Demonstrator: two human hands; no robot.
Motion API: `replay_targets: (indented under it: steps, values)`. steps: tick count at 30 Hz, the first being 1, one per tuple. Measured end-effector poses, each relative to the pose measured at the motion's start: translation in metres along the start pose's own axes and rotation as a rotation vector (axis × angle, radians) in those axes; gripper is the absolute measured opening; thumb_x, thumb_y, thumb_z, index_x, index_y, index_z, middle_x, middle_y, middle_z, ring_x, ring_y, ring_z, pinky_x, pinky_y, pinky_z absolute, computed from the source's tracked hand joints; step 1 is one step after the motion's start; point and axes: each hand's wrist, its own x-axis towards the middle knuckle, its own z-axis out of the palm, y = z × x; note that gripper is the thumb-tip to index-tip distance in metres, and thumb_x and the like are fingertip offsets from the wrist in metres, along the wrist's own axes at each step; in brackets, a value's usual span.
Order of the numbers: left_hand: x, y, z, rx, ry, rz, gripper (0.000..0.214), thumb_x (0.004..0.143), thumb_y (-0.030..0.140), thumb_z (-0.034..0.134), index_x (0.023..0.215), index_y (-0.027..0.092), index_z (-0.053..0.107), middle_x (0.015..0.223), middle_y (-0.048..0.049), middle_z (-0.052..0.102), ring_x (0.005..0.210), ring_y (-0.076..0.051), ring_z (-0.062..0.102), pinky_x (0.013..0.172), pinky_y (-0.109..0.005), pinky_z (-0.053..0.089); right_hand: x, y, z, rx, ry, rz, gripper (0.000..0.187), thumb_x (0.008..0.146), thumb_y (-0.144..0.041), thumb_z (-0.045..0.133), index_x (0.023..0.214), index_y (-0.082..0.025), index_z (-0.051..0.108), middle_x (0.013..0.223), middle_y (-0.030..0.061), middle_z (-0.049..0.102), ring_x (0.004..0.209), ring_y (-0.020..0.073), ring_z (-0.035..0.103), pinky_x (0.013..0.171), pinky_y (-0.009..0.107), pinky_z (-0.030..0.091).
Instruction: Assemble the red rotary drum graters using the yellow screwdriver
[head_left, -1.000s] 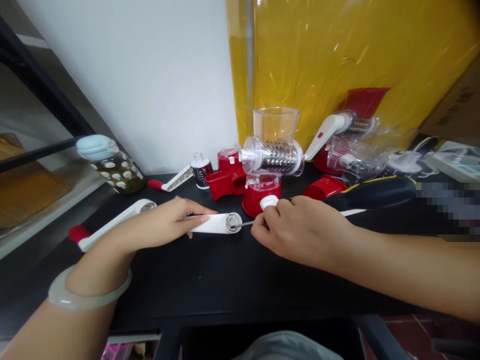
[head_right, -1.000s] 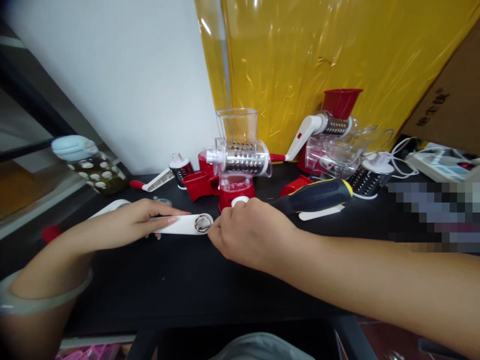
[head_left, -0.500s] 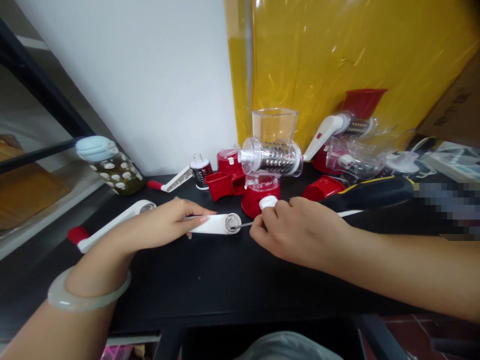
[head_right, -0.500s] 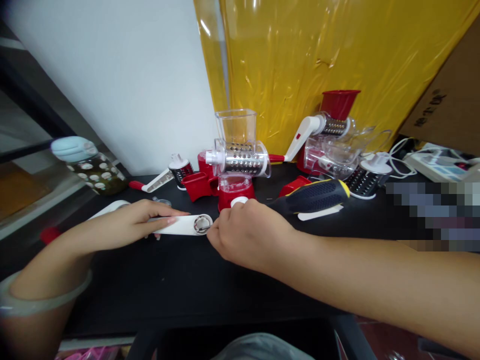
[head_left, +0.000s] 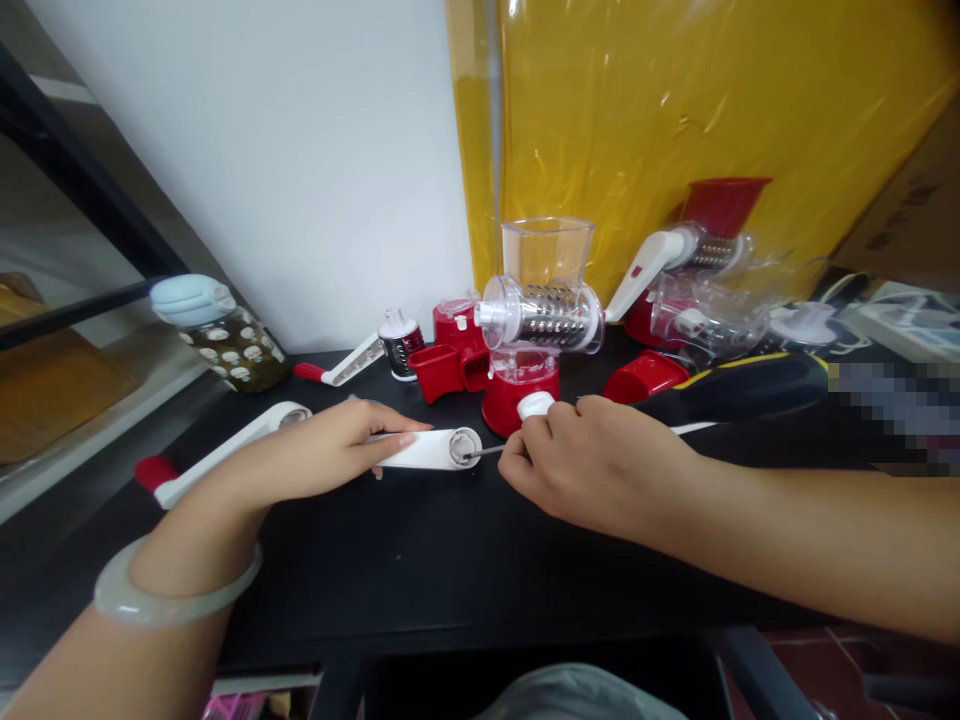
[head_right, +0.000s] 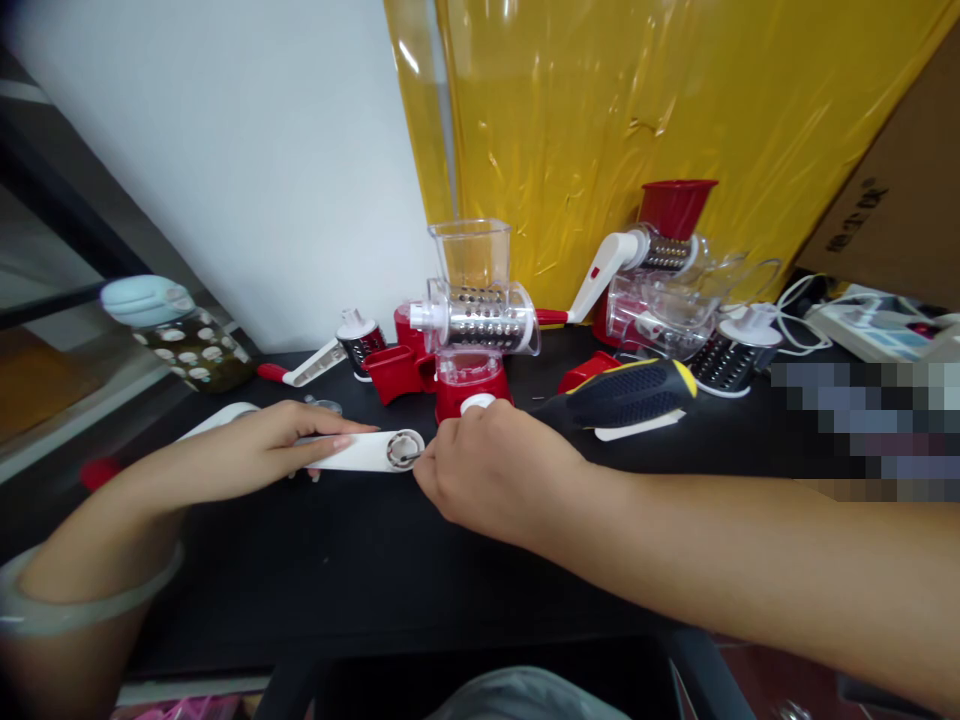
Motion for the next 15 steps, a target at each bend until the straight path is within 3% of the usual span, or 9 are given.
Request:
replay_targets:
  steps: [15]
  values:
    - [0.0005,-0.0012,-0.0015,0.0,-0.029,0.004,0.043,0.095,0.052,0.048,0.128,0.031,0.066,0.1,-0.0014,0.075,0.079,-0.019,0.065,0.072,-0.028,0.05,0.0032,-0.0031,-0.0077,-0.016,-0.039,0.001,0.026,0.091,-0.005,0.039,0.096,-0.013,0.062,0.072,0.0088,0.065,0.056,0.0149,0.054,0.048,0.029,0.014]
